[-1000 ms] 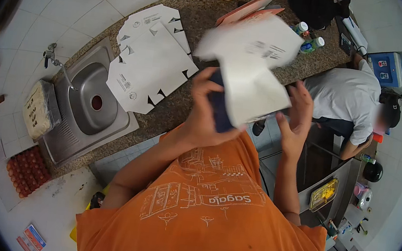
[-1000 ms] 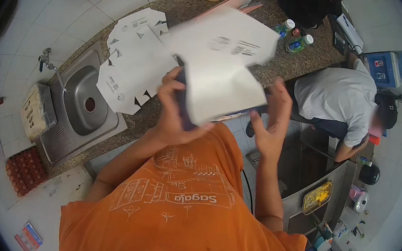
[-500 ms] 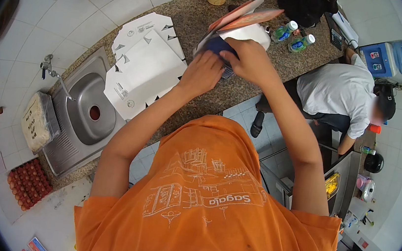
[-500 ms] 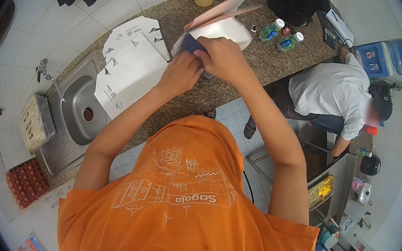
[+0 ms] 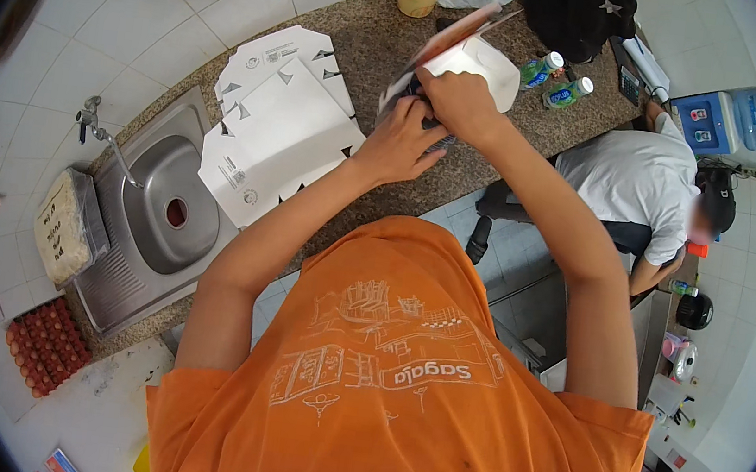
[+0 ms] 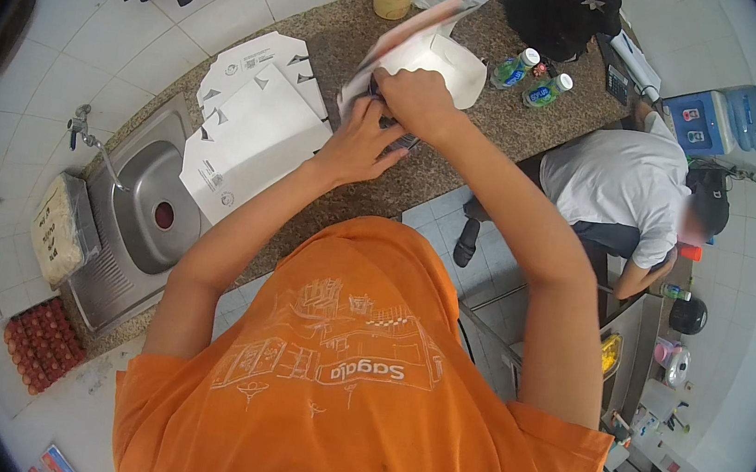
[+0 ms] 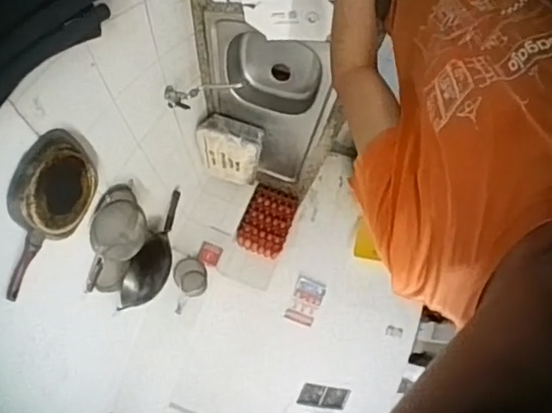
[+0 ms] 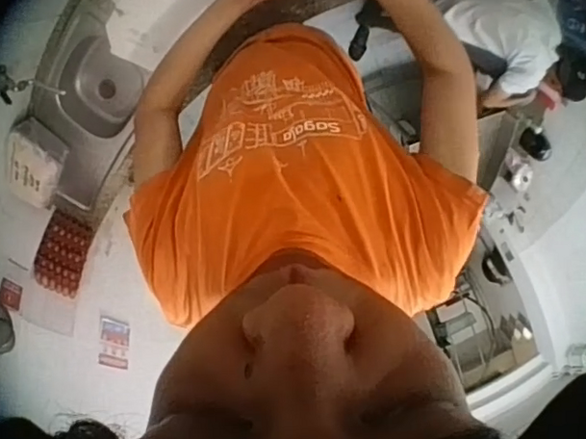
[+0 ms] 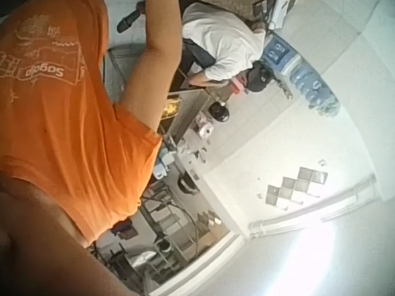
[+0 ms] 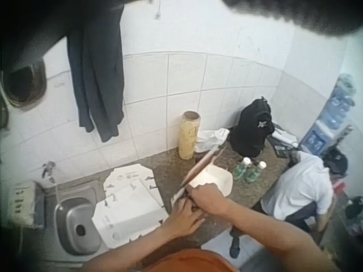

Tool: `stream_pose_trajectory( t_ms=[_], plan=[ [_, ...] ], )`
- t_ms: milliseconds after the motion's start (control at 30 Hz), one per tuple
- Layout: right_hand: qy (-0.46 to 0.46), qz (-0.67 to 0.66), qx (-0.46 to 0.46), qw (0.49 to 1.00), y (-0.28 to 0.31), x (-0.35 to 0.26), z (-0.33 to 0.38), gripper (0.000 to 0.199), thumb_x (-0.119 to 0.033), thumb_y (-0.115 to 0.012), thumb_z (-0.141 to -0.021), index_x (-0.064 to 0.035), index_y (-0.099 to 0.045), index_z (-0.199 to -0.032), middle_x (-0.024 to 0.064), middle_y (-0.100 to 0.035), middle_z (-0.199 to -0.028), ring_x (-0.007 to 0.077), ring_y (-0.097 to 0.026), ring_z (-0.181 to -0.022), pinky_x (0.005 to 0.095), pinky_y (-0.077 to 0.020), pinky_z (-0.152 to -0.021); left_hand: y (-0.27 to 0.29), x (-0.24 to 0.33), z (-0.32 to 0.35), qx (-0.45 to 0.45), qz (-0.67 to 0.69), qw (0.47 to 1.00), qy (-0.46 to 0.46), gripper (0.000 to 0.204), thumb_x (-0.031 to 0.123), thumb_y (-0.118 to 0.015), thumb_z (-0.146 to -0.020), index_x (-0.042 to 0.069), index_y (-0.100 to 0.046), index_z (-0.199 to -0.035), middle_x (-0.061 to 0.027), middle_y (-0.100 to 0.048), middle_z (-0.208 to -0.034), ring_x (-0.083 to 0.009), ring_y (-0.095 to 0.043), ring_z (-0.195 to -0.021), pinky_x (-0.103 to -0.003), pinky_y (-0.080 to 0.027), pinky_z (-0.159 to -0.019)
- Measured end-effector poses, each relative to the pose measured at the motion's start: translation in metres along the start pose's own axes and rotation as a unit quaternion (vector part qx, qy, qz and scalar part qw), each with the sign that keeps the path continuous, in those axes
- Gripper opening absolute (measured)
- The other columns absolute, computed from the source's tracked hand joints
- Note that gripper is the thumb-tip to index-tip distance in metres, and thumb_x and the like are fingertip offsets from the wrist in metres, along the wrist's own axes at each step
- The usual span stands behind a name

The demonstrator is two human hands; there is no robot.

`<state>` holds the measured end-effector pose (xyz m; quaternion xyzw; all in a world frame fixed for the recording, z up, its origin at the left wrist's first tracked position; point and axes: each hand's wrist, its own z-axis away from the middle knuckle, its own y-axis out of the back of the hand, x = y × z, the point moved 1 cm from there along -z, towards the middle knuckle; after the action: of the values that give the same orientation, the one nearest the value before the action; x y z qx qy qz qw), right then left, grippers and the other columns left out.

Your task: Folding and assembling cardboard food take-out boxes.

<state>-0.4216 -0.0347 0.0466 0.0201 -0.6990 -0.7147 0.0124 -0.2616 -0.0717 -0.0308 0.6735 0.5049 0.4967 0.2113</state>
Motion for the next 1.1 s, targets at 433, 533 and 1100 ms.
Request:
stream_pose_trajectory(
  t_ms=[433, 533, 1100],
  plan=[
    [-0.162, -0.146, 0.07, 0.973, 0.011, -0.028, 0.039, 0.052, -0.049, -0.054, -0.103, -0.0005, -0.07, -0.113, 0.0241, -0.073, -0.089, 0.0454, -0.071, -0.085, 0.0531, -0.0556, -0.076, -0.008, 0.013, 0.063, 0.076, 0.042, 0.996, -0.004, 0.062, 0.035, -0.073, -0.092, 0.004, -0.053, -0.141, -0.0277, -0.04, -0.151, -0.0473, -0.034, -0.146, -0.056, -0.032, -0.12],
    [-0.167, -0.232, 0.225, 0.931, 0.02, -0.027, 0.079, 0.033, -0.032, -0.063, -0.101, -0.0049, -0.07, -0.119, 0.0206, -0.074, -0.099, 0.0408, -0.072, -0.094, 0.0478, -0.0555, -0.081, -0.01, -0.023, 0.14, 0.042, -0.061, 0.975, 0.212, 0.056, 0.031, -0.081, -0.084, 0.006, -0.062, -0.131, -0.0162, -0.055, -0.139, -0.0403, -0.047, -0.136, -0.054, -0.039, -0.111],
    [-0.104, -0.295, 0.215, 0.925, 0.018, -0.077, 0.129, 0.013, -0.012, -0.069, -0.095, -0.0059, -0.074, -0.105, 0.0155, -0.074, -0.095, 0.0377, -0.069, -0.091, 0.0483, -0.0531, -0.095, 0.025, -0.07, 0.192, -0.091, -0.052, 0.933, 0.345, 0.044, 0.042, -0.078, -0.087, 0.011, -0.075, -0.119, -0.0136, -0.064, -0.137, -0.0344, -0.055, -0.128, -0.044, -0.051, -0.102]
  ],
)
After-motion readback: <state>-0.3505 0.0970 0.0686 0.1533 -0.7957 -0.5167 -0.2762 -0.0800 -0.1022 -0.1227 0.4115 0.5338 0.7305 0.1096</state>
